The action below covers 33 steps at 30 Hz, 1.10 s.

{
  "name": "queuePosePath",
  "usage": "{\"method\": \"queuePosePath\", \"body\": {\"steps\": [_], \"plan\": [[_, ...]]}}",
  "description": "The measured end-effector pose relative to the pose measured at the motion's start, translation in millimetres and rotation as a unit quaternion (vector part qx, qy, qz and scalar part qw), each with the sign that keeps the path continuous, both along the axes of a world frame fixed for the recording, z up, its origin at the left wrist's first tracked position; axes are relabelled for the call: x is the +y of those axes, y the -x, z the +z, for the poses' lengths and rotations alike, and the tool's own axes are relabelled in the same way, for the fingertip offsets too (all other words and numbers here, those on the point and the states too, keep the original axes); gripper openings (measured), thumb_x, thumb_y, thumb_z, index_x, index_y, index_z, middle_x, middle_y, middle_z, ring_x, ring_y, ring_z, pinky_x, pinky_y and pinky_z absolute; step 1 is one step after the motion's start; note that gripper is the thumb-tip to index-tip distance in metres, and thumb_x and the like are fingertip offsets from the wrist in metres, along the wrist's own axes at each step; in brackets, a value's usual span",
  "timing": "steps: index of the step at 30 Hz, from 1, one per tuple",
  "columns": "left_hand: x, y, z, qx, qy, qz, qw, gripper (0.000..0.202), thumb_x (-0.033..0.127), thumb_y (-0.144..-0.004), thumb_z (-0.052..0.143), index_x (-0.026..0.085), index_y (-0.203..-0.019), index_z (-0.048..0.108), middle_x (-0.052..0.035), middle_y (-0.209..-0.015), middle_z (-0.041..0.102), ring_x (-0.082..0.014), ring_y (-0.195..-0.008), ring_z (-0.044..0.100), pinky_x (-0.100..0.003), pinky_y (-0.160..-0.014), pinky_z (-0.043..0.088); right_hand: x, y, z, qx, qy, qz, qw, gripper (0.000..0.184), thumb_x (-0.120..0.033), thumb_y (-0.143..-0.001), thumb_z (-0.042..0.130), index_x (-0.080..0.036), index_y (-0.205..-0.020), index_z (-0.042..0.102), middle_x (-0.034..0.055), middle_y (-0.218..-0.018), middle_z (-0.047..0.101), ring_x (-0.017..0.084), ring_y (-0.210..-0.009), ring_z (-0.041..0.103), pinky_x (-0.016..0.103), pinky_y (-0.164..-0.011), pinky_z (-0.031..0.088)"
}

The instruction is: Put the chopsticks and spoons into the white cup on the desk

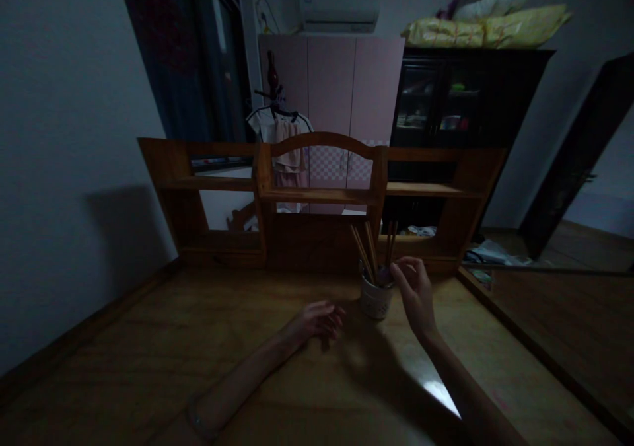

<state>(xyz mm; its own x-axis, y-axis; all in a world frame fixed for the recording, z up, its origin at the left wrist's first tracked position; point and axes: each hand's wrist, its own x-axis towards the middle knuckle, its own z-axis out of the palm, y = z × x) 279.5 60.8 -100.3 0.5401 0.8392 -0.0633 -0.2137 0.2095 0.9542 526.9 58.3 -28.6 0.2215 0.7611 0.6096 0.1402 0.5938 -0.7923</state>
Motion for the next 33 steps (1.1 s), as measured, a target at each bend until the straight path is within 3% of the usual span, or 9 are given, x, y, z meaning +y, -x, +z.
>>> {"method": "queuePosePath", "body": {"steps": [6, 12, 19, 21, 24, 27, 30, 33], "plan": [[-1.8, -0.6, 2.7, 0.002, -0.007, 0.004, 1.000, 0.037, 0.043, -0.081, 0.062, 0.010, -0.098, 0.067, -0.0101, -0.086, 0.064, -0.0174, -0.070, 0.063, -0.030, -0.067, 0.050, -0.2, -2.2, -2.6, -0.033, -0.001, -0.051, 0.998, 0.026, -0.043, -0.092, 0.052, -0.019, -0.101, 0.054, 0.0063, -0.095, 0.065, 0.021, -0.089, 0.061, 0.032, -0.078, 0.046], [-0.6, -0.1, -0.5, 0.006, -0.012, -0.002, 1.000, 0.037, 0.042, -0.083, 0.059, 0.010, -0.099, 0.067, -0.0103, -0.086, 0.065, -0.0167, -0.069, 0.063, -0.028, -0.065, 0.049, 12.8, -5.4, -14.9, 0.051, -0.038, -0.116, 0.991, 0.035, -0.042, -0.093, 0.051, -0.020, -0.119, 0.047, 0.0081, -0.116, 0.057, 0.021, -0.111, 0.052, 0.035, -0.096, 0.039], [-5.0, 1.2, 4.5, -0.004, -0.008, 0.005, 1.000, 0.036, 0.042, -0.083, 0.059, 0.011, -0.100, 0.066, -0.0103, -0.088, 0.064, -0.0168, -0.071, 0.062, -0.029, -0.066, 0.049, 31.3, -5.8, -40.9, 0.015, 0.000, -0.016, 1.000, 0.074, -0.055, -0.085, 0.057, -0.022, -0.143, 0.025, 0.0108, -0.139, 0.041, 0.023, -0.127, 0.040, 0.039, -0.105, 0.032], [-4.9, 1.2, 5.7, -0.007, -0.003, 0.016, 1.000, 0.038, 0.043, -0.081, 0.061, 0.011, -0.099, 0.066, -0.0101, -0.088, 0.065, -0.0168, -0.070, 0.062, -0.029, -0.066, 0.049, 33.2, -2.2, -47.6, 0.036, 0.007, -0.011, 0.999, 0.073, -0.058, -0.086, 0.053, -0.023, -0.144, 0.026, 0.0098, -0.139, 0.043, 0.023, -0.127, 0.040, 0.039, -0.106, 0.031], [-3.4, 1.6, 4.7, -0.014, -0.005, 0.043, 0.999, 0.039, 0.045, -0.078, 0.062, 0.011, -0.095, 0.067, -0.0093, -0.084, 0.065, -0.0165, -0.067, 0.061, -0.028, -0.064, 0.049, 37.5, -1.6, -58.4, 0.155, 0.066, -0.027, 0.985, 0.058, -0.060, -0.090, 0.042, -0.025, -0.136, 0.040, 0.0062, -0.130, 0.053, 0.021, -0.118, 0.051, 0.035, -0.098, 0.040], [-1.8, 3.8, 1.6, -0.023, -0.022, 0.077, 0.997, 0.035, 0.044, -0.077, 0.063, 0.011, -0.088, 0.068, -0.0091, -0.082, 0.065, -0.0162, -0.066, 0.061, -0.027, -0.063, 0.048, 45.6, -12.1, -71.3, 0.243, 0.174, -0.038, 0.954, 0.047, -0.059, -0.087, 0.044, -0.020, -0.107, 0.061, 0.0066, -0.105, 0.065, 0.021, -0.092, 0.063, 0.030, -0.073, 0.051], [1.3, 7.2, -2.4, -0.032, -0.018, 0.131, 0.991, 0.029, 0.040, -0.073, 0.066, 0.012, -0.078, 0.066, -0.0078, -0.076, 0.065, -0.0159, -0.065, 0.061, -0.025, -0.062, 0.046, 54.7, -26.6, -84.5, 0.254, 0.226, -0.037, 0.940, 0.037, -0.051, -0.081, 0.053, -0.016, -0.076, 0.063, 0.0068, -0.073, 0.066, 0.019, -0.064, 0.063, 0.027, -0.054, 0.049], [7.8, 10.4, -8.2, -0.044, -0.004, 0.176, 0.983, 0.026, 0.038, -0.070, 0.067, 0.013, -0.068, 0.061, -0.0033, -0.066, 0.060, -0.0133, -0.058, 0.057, -0.023, -0.057, 0.044, 61.3, -35.1, -94.6, 0.256, 0.234, -0.038, 0.937, 0.031, -0.046, -0.077, 0.057, -0.016, -0.070, 0.061, 0.0034, -0.061, 0.062, 0.016, -0.054, 0.059, 0.025, -0.048, 0.046]]}}
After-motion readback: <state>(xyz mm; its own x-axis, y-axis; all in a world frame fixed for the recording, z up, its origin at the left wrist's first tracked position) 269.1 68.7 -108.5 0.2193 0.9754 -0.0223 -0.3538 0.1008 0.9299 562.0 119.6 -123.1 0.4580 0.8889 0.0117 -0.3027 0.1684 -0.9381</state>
